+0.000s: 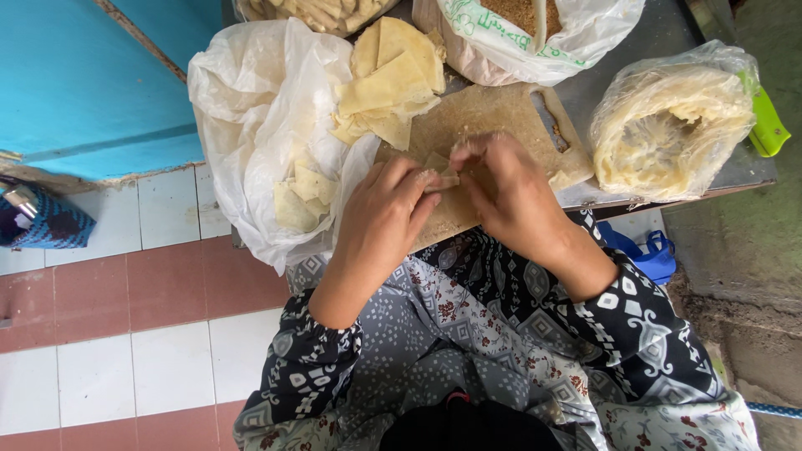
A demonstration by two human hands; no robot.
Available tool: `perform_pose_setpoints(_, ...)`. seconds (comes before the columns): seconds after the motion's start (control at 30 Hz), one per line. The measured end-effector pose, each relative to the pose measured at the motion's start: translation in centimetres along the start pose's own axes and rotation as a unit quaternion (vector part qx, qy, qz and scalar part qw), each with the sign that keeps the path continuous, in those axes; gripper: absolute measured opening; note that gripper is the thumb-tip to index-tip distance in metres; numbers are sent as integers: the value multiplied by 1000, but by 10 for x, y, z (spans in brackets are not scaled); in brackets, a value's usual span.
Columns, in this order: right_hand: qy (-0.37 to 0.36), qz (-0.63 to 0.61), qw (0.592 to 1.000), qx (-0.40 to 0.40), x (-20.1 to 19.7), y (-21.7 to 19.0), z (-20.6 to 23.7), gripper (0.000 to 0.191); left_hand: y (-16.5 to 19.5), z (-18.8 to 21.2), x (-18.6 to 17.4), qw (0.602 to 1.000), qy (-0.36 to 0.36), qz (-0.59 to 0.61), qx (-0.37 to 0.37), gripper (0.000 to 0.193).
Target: The person sits on the floor at a low table and folds small flattened dough pieces by hand on a wooden board, pressing each closed and setting it with a pile of finished folded dough pieces. They take new dough pieces from a plastic bag and occasionally reach into a bag of brown filling.
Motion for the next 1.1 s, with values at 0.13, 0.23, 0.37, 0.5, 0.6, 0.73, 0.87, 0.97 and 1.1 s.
perform_pose_setpoints(0.13, -32, 4, 998, -59, 7, 0, -1, 37, -10, -4, 5, 997, -28, 21, -66, 16)
perform_pose_setpoints(0.23, -41, 4, 997, -66, 10, 6, -6, 38, -11, -4, 4, 997, -1, 52, -64, 15)
perform_pose_setpoints(0.37, -56, 10, 996, -62, 11, 11, -7, 36, -9, 3, 0, 997, 29, 27, -71, 19)
perform_pose_setpoints(0.5, -50, 29, 996, -74, 12, 12, -6, 31, -4, 8, -1, 997, 81, 8, -15, 37)
perform_pose_setpoints(0.6, -48, 41, 996, -70, 13, 12, -7, 29, -4, 6, 10, 998, 50, -12, -38, 45)
perform_pose_setpoints(0.73, -45, 49, 995, -69, 12, 10, -8, 31, -7, 5, 12, 999, 43, -20, -25, 43)
perform_pose_setpoints(0.87, -14, 46, 997, -59, 8, 7, -7, 43, -12, 2, 12, 999, 24, -23, -26, 44)
perform_pose_setpoints(0.97, -3, 39, 996, -84, 8, 4, -7, 48, -16, -4, 9, 999, 9, -23, -33, 49)
perform_pose_setpoints(1.1, -46, 14, 997, -57, 13, 7, -11, 47, -14, -8, 4, 997, 0, 3, -74, 56)
Point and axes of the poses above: each hand's wrist, its own z-axis away from the middle knuckle, its own x-axis out of the palm, y = z × x, the point moved 3 cm from there along -z, towards the middle knuckle, and after that the axes turned 6 degrees about z, right-handed, at the moved point
